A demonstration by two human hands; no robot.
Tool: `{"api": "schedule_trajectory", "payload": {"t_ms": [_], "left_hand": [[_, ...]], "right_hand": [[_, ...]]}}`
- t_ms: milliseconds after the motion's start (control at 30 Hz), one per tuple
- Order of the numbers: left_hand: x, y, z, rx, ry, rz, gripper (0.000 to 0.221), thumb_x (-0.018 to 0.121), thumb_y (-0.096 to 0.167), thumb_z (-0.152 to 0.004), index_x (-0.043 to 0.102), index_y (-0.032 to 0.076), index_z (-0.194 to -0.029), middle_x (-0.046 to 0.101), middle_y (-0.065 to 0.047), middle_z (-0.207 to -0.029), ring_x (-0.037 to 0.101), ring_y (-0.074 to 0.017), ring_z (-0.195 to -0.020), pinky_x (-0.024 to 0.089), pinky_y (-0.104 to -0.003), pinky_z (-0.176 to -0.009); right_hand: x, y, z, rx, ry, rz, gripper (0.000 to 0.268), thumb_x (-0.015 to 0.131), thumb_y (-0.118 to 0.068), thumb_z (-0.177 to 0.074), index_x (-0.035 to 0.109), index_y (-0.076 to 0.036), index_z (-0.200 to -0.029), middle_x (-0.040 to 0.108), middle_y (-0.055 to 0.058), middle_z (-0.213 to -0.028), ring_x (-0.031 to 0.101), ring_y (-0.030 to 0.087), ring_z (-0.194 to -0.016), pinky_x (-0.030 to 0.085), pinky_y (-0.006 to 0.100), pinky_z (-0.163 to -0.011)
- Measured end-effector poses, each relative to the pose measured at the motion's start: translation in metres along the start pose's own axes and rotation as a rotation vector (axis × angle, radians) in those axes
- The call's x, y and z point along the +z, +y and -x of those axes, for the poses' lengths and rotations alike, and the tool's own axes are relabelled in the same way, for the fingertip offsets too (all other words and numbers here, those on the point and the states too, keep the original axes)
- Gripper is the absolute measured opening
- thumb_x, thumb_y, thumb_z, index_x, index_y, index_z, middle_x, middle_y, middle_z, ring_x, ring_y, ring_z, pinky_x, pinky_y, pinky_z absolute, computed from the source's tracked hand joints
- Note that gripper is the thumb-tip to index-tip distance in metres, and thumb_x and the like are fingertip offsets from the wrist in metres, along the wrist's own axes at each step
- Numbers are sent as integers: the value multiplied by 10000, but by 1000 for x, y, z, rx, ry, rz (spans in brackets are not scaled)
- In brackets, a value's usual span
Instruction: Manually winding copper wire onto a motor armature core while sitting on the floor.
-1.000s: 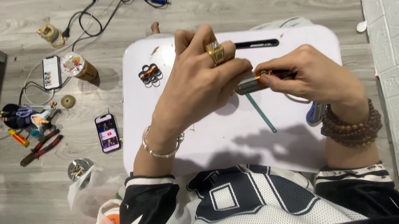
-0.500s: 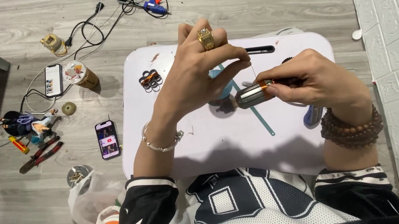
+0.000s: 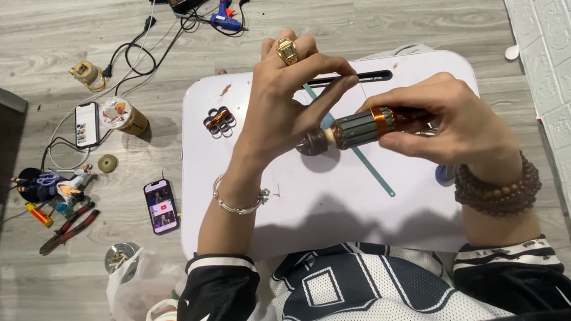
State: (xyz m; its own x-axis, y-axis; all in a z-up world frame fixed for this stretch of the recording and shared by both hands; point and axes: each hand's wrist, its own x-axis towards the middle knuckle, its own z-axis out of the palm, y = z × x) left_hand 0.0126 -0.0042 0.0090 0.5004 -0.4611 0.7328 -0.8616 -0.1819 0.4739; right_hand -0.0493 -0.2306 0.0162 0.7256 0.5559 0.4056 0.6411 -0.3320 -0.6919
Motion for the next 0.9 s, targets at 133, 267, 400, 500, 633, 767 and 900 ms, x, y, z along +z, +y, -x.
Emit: {"api": "schedule_trajectory", "payload": {"t_ms": [133, 267, 400, 500, 633, 767, 900], "left_hand": [[6, -2, 2, 6, 30, 9, 108, 692, 228, -974, 696, 121, -964, 434, 10, -784, 392, -203, -786, 292, -349, -819], [12, -1, 3, -2, 67, 9, 68, 704, 178, -966, 691, 113, -954, 436, 7, -777, 384, -202, -800, 286, -357, -786], [19, -3, 4, 17, 151, 139, 55, 750, 146, -899, 714, 166, -935, 428, 27, -731, 399, -158, -743, 351, -299, -801], [20, -8, 10, 20, 149, 142, 110, 753, 125, -857, 721, 157, -957, 446, 21, -740, 410, -162, -743, 351, -309, -799], [26, -8, 10, 44, 172, 141, 76, 732, 123, -871, 714, 134, -945, 465, 5, -746, 419, -181, -736, 357, -318, -779], [29, 2, 8, 76, 238, 120, 73, 733, 154, -896, 674, 118, -874, 504, 2, -760, 462, -190, -724, 350, -323, -731], [29, 10, 4, 113, 264, 58, 113, 776, 78, -866, 701, 125, -936, 576, 4, -792, 523, -187, -716, 386, -305, -734]], "right_hand": [[1, 13, 7, -99, 67, 35, 453, 819, -122, -784, 644, 59, -1160, 743, 124, -898, 616, 112, -587, 516, 199, -502], [5, -3, 8, 2, 178, 59, 414, 806, -116, -808, 645, 47, -1153, 724, 126, -960, 657, 147, -722, 533, 217, -618], [14, 0, 2, -98, 370, -159, 355, 797, 28, -756, 662, 151, -1060, 650, 191, -659, 478, 71, -473, 415, 208, -387], [18, 5, 4, -126, 443, -121, 407, 821, 2, -748, 647, 159, -1081, 634, 203, -649, 498, 104, -467, 437, 202, -413], [20, 20, 9, -104, 498, -218, 420, 814, 16, -766, 605, 179, -1092, 671, 238, -770, 638, 128, -561, 564, 249, -510], [20, 24, 7, -119, 554, -200, 398, 760, -27, -851, 585, 196, -1131, 638, 252, -788, 590, 150, -600, 539, 277, -514], [19, 18, 1, -84, 550, -202, 341, 655, -74, -956, 575, 183, -1165, 609, 249, -761, 591, 201, -582, 525, 302, -507]]}}
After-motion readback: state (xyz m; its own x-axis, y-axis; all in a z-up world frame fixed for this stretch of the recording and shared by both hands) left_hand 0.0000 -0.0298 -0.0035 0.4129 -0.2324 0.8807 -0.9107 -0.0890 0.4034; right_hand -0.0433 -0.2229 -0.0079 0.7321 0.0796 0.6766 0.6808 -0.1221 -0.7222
